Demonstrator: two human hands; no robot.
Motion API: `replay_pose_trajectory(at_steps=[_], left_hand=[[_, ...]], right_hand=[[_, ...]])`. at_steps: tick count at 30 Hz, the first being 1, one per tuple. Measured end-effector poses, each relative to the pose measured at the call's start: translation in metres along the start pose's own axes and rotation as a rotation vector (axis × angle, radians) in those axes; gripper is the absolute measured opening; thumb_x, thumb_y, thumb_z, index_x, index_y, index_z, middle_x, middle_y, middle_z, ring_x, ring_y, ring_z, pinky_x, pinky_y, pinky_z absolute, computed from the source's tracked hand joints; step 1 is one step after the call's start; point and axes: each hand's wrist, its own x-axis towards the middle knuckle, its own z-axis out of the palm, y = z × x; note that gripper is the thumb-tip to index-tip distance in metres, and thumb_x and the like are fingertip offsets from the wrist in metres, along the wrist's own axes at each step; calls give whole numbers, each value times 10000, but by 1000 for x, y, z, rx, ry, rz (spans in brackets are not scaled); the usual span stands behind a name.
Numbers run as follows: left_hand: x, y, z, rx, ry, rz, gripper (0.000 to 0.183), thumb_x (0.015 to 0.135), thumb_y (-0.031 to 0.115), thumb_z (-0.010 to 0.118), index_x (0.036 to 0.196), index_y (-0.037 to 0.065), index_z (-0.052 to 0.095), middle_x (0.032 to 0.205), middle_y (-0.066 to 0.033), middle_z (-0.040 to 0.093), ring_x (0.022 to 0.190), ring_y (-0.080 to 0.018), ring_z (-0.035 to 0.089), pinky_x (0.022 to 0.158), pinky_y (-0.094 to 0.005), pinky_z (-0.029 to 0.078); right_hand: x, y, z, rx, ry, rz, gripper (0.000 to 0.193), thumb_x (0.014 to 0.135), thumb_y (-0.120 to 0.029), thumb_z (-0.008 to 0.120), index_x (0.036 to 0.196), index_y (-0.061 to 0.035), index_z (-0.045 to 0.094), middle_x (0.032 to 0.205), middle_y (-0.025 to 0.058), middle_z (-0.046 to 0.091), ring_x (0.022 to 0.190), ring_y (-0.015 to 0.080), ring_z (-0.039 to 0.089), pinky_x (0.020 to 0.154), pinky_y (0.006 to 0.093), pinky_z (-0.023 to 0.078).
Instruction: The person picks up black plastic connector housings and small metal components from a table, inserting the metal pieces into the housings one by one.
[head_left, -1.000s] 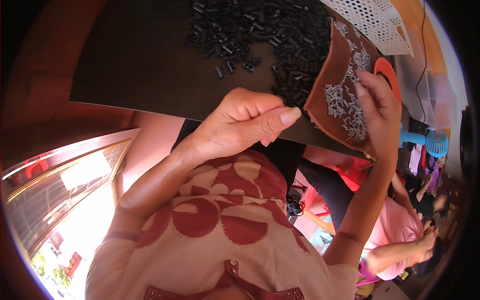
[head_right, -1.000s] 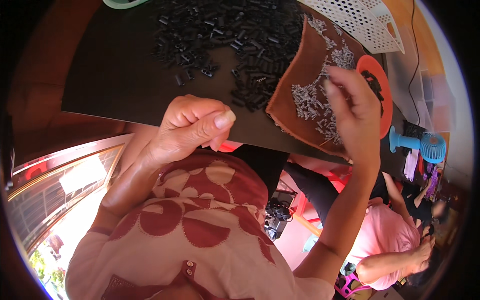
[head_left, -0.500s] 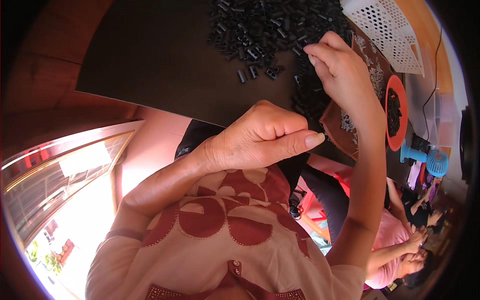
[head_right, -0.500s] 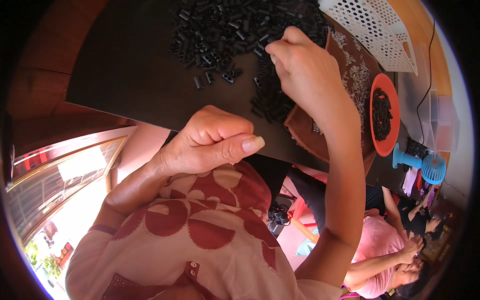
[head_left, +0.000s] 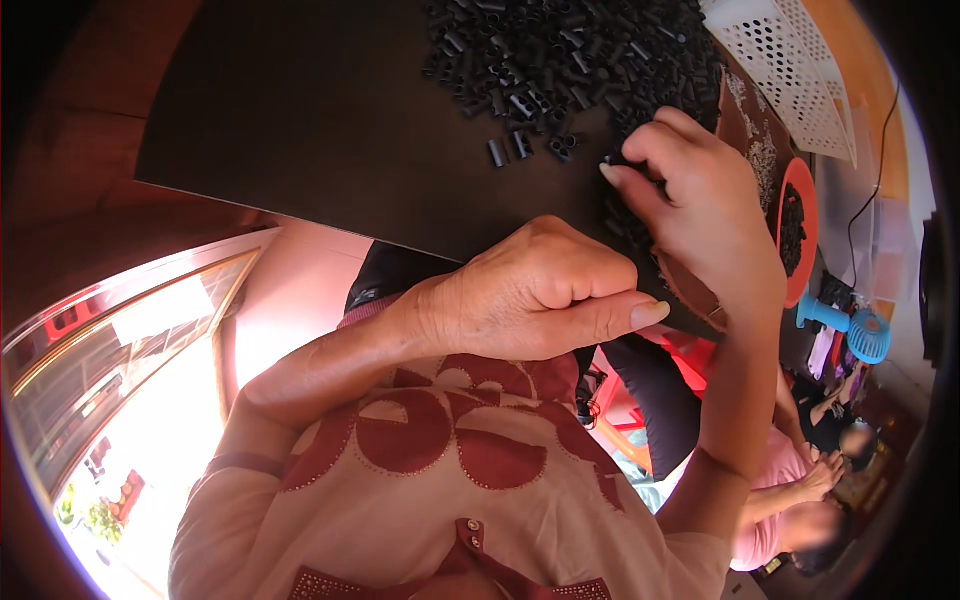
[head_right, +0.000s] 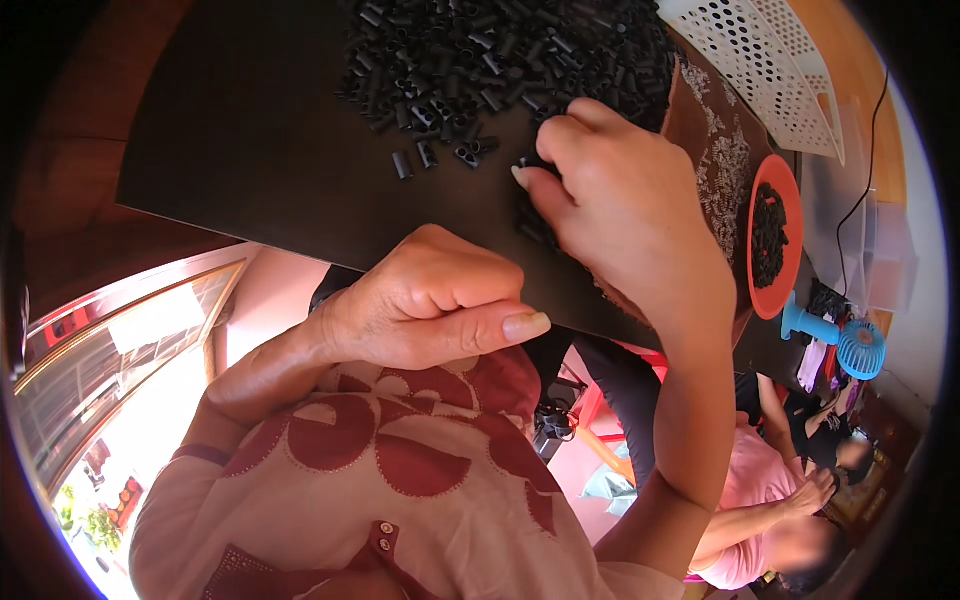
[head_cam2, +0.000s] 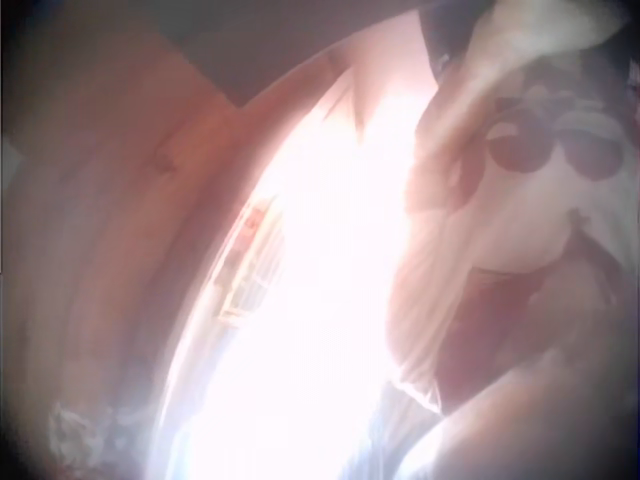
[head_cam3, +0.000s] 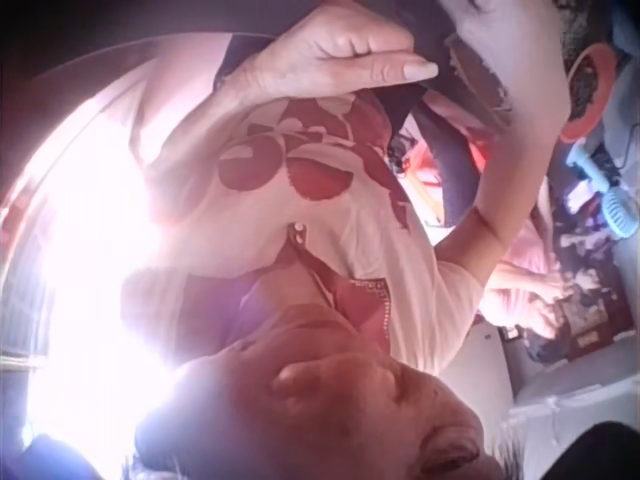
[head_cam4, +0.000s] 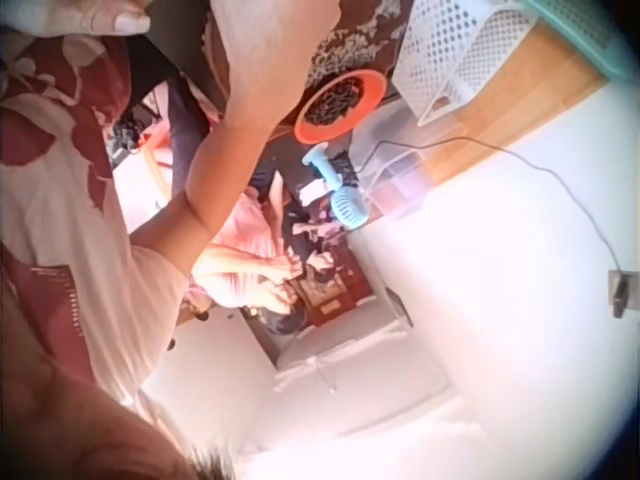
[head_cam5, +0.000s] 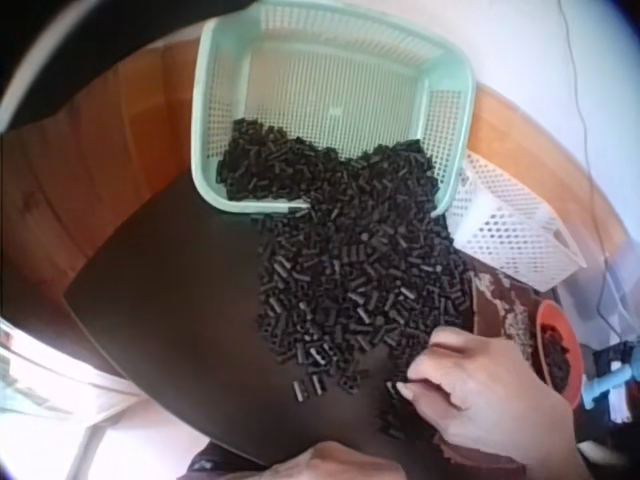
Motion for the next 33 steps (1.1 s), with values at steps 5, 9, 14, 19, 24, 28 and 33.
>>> replay_pose_trajectory(at_steps=[5, 9, 14, 19, 24, 28, 33], left_hand=[[1, 0, 0, -5, 16, 17, 426, 918, 97, 607, 600, 34, 332, 516, -47, 312, 450, -168, 273, 422, -334, 250], [-1, 1, 0, 11, 33, 13, 419, 919, 98, 607, 605, 28, 338, 522, -52, 325, 450, -174, 289, 423, -338, 262], [-3, -2, 3, 27, 105, 16, 269, 923, 116, 608, 703, 13, 492, 594, -53, 441, 502, -150, 399, 468, -308, 345], [-4, 1, 2, 33, 134, -30, 242, 966, 187, 550, 799, 13, 571, 676, -27, 545, 563, -99, 472, 523, -251, 402], [0, 7, 1, -208, 139, -253, 267, 992, 241, 513, 887, 7, 586, 767, -4, 590, 667, -60, 512, 590, -214, 429], [-5, 1, 5, -192, 151, -233, 218, 982, 197, 531, 916, -2, 590, 776, 1, 577, 708, -47, 493, 620, -212, 428], [-5, 4, 9, -158, 146, -128, 255, 998, 223, 493, 950, -8, 589, 759, -3, 557, 696, -59, 491, 611, -216, 417]], right_hand=[[1, -4, 9, -49, 64, -36, 151, 795, -122, 647, 771, -33, 527, 825, 94, 563, 712, 318, 597, 584, 427, 459], [-6, -2, 15, 66, 165, -81, 123, 782, -50, 655, 808, -29, 537, 790, 91, 538, 654, 288, 584, 554, 383, 457], [-27, -7, 17, 375, 380, -117, 232, 744, 95, 659, 931, -24, 591, 795, 84, 529, 598, 190, 541, 526, 275, 456], [-44, -14, 10, 362, 450, -134, 224, 753, 71, 664, 949, -17, 601, 844, 98, 578, 626, 192, 584, 536, 287, 477], [-54, -24, 10, 342, 460, -176, 204, 766, 21, 668, 956, -15, 603, 862, 115, 573, 645, 240, 593, 549, 317, 482], [-57, -37, 10, 354, 470, -183, 217, 763, 31, 661, 969, -9, 605, 885, 119, 562, 671, 254, 590, 563, 334, 480], [-62, -38, 13, 393, 476, -240, 254, 795, 66, 633, 1047, 39, 617, 977, 134, 566, 770, 167, 556, 613, 243, 447]])
